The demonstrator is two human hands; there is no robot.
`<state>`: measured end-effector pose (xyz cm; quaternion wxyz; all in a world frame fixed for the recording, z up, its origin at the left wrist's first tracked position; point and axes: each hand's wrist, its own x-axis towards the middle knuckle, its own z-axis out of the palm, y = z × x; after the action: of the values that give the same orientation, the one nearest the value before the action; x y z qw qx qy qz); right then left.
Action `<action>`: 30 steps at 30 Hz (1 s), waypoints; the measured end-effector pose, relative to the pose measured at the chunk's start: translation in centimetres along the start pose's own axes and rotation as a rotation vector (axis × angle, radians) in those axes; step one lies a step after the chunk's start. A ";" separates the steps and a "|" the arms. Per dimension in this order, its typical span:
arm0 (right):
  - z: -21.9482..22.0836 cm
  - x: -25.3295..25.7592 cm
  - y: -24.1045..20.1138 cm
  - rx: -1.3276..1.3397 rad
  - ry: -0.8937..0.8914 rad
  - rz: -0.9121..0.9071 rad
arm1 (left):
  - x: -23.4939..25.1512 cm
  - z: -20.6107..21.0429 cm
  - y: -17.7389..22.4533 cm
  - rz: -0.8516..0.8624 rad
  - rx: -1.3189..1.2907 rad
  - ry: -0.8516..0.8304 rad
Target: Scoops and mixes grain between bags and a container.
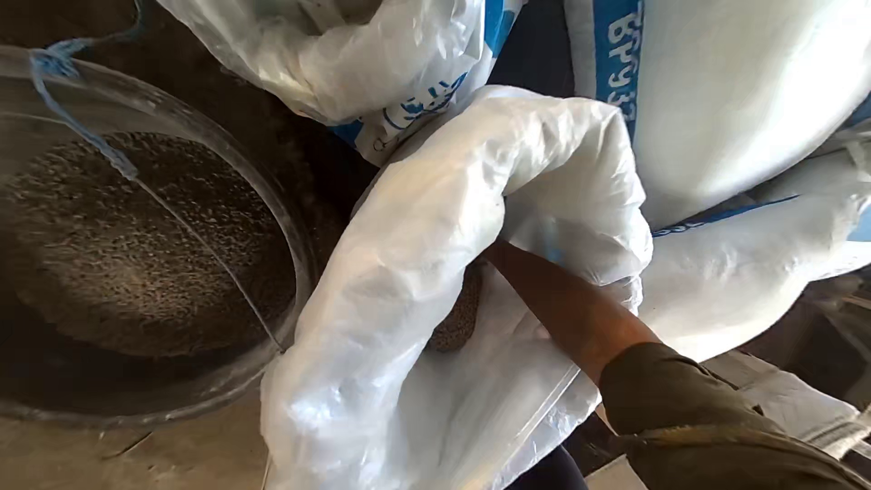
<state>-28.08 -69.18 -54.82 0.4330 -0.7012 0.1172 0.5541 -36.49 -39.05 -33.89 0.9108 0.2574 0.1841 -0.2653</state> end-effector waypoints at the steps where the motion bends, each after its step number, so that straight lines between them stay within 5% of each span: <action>1: -0.1 -0.9 -0.5 -0.013 0.041 -0.014 | 0.3 0.4 -0.1 0.022 0.019 0.003; 6: -3.3 -4.8 -4.6 -0.221 0.205 0.082 | 0.2 1.5 0.3 0.072 0.217 0.116; 10: -4.3 -7.1 -5.4 0.063 0.397 0.061 | 0.1 2.3 -0.5 0.099 0.188 0.188; 15: -5.9 -12.2 -4.8 -0.016 0.459 -0.058 | 1.0 3.6 -1.3 0.146 0.256 0.325; 18: -6.4 -15.2 -4.9 0.125 0.364 0.075 | 0.8 3.6 -1.0 0.105 0.332 0.444; 21: -7.0 -18.8 -8.4 0.248 0.299 0.250 | 0.4 3.7 0.0 -0.019 0.411 0.491; 25: -7.2 -22.9 -13.2 0.218 0.373 0.133 | -0.4 0.9 1.9 -0.101 0.525 0.392; 30: -3.6 -25.5 -24.7 0.183 0.412 0.042 | -4.8 -3.8 9.2 -0.118 0.336 0.822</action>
<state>-18.85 -65.16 -20.55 0.4499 -0.7548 0.2675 0.3954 -35.72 -28.32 -31.25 0.6909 0.4747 0.4996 -0.2186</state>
